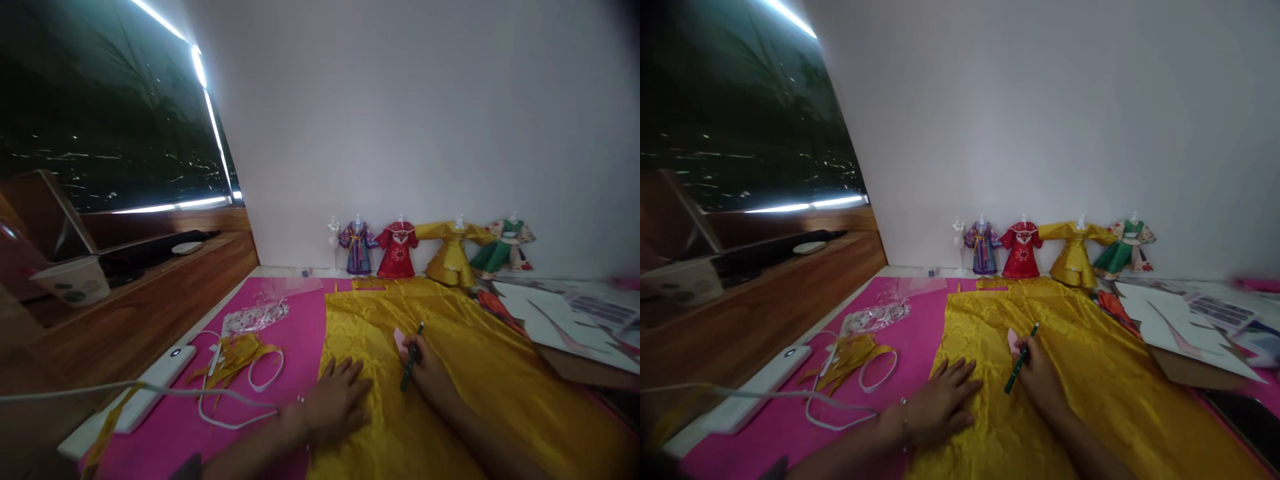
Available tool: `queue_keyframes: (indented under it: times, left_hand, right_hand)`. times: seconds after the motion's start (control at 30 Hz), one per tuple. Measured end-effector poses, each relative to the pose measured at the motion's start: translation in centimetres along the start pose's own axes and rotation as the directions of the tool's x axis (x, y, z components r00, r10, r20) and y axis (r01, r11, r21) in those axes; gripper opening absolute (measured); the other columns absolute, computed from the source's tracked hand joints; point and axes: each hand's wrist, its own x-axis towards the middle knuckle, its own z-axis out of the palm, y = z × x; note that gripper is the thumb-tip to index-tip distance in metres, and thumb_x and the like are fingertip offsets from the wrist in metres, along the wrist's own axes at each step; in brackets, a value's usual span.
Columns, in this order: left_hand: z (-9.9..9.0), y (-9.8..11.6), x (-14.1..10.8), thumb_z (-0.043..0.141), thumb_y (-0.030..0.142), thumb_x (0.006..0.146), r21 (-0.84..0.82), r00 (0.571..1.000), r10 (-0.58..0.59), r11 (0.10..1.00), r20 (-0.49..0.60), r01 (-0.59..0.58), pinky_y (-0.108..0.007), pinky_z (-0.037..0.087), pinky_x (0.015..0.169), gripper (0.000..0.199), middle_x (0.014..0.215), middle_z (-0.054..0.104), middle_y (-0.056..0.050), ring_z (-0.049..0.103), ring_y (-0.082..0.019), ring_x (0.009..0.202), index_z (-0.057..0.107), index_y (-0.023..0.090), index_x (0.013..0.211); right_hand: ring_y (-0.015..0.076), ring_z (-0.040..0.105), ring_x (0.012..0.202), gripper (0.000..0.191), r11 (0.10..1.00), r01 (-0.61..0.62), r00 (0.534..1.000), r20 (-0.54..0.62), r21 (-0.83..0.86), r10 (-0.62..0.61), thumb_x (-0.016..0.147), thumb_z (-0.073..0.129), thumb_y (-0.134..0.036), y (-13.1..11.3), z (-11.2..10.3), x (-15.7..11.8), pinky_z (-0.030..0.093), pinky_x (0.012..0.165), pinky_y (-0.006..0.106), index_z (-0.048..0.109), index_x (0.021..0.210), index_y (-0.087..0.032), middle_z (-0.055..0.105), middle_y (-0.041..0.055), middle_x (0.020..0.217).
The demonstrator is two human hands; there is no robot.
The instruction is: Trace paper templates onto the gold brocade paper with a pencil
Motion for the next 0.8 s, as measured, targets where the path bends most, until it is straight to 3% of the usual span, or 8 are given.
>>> queue_keyframes:
  times: [0.13, 0.4, 0.5, 0.6, 0.67, 0.8]
  left_hand:
    - [0.1, 0.0, -0.5, 0.059, 0.047, 0.095, 0.005, 0.998, 0.011, 1.0, -0.068, -0.011, -0.062, 0.022, 0.119, 0.052, 0.158, 0.039, -0.016, 0.033, -0.038, 0.146, 0.051, 0.023, 0.141]
    - [1.1, 2.4, -3.1, 0.063, 0.035, 0.091, -0.034, 0.987, -0.031, 0.999, -0.159, 0.026, -0.059, 0.029, 0.117, 0.037, 0.15, 0.05, -0.009, 0.041, -0.035, 0.14, 0.059, 0.025, 0.127]
    - [1.2, 2.6, -2.4, 0.059, 0.027, 0.091, -0.054, 0.972, -0.056, 0.998, -0.23, 0.045, -0.052, 0.031, 0.116, 0.018, 0.127, 0.063, -0.007, 0.054, -0.028, 0.123, 0.064, 0.023, 0.108]
    - [0.8, 1.7, -0.8, 0.05, 0.02, 0.093, -0.085, 0.945, -0.109, 0.993, -0.307, 0.087, -0.042, 0.045, 0.099, 0.013, 0.102, 0.064, -0.007, 0.059, -0.023, 0.098, 0.062, 0.02, 0.088]
    - [0.4, 0.8, 0.3, 0.048, 0.017, 0.092, -0.121, 0.925, -0.144, 0.987, -0.35, 0.107, -0.037, 0.048, 0.086, 0.015, 0.095, 0.063, -0.007, 0.058, -0.022, 0.09, 0.06, 0.019, 0.084]
    - [-0.1, -0.7, 2.0, 0.049, 0.015, 0.089, -0.206, 0.899, -0.15, 0.976, -0.41, 0.069, -0.03, 0.048, 0.078, 0.011, 0.092, 0.064, -0.005, 0.06, -0.018, 0.087, 0.058, 0.019, 0.084]
  right_hand:
    - [0.0237, 0.063, 0.067, 0.023, 1.0, -0.028, 0.999, 0.019, 0.01, 0.028, 0.08, 0.058, -0.046, -0.3, 0.0, -0.2, 0.05, 0.062, 0.034, 0.058, 0.089, -0.024, 0.066, 0.0016, 0.076]
    - [0.0261, 0.063, 0.069, 0.024, 0.999, -0.021, 0.999, 0.05, 0.028, 0.02, 0.078, 0.063, -0.047, -0.1, -0.2, -0.2, 0.05, 0.062, 0.037, 0.06, 0.087, -0.026, 0.066, 0.0021, 0.076]
    - [0.0249, 0.062, 0.069, 0.025, 0.999, -0.038, 0.998, 0.05, 0.016, 0.037, 0.078, 0.067, -0.048, 0.1, -0.3, -0.2, 0.049, 0.062, 0.036, 0.059, 0.085, -0.026, 0.064, 0.0015, 0.076]
    - [0.0232, 0.06, 0.069, 0.029, 0.997, -0.049, 0.997, 0.056, 0.061, 0.045, 0.078, 0.07, -0.049, -0.1, -0.3, -0.3, 0.048, 0.063, 0.035, 0.057, 0.086, -0.025, 0.063, 0.0011, 0.076]
    - [0.0221, 0.059, 0.068, 0.032, 0.995, -0.041, 0.997, 0.065, 0.093, 0.035, 0.078, 0.07, -0.053, -0.4, -0.3, -0.3, 0.049, 0.063, 0.034, 0.054, 0.084, -0.025, 0.061, 0.0005, 0.074]
    - [0.0207, 0.059, 0.066, 0.036, 0.993, -0.019, 0.996, 0.09, 0.117, 0.009, 0.078, 0.068, -0.058, -1.1, -0.1, -0.1, 0.05, 0.061, 0.032, 0.051, 0.079, -0.026, 0.059, -0.0005, 0.072]
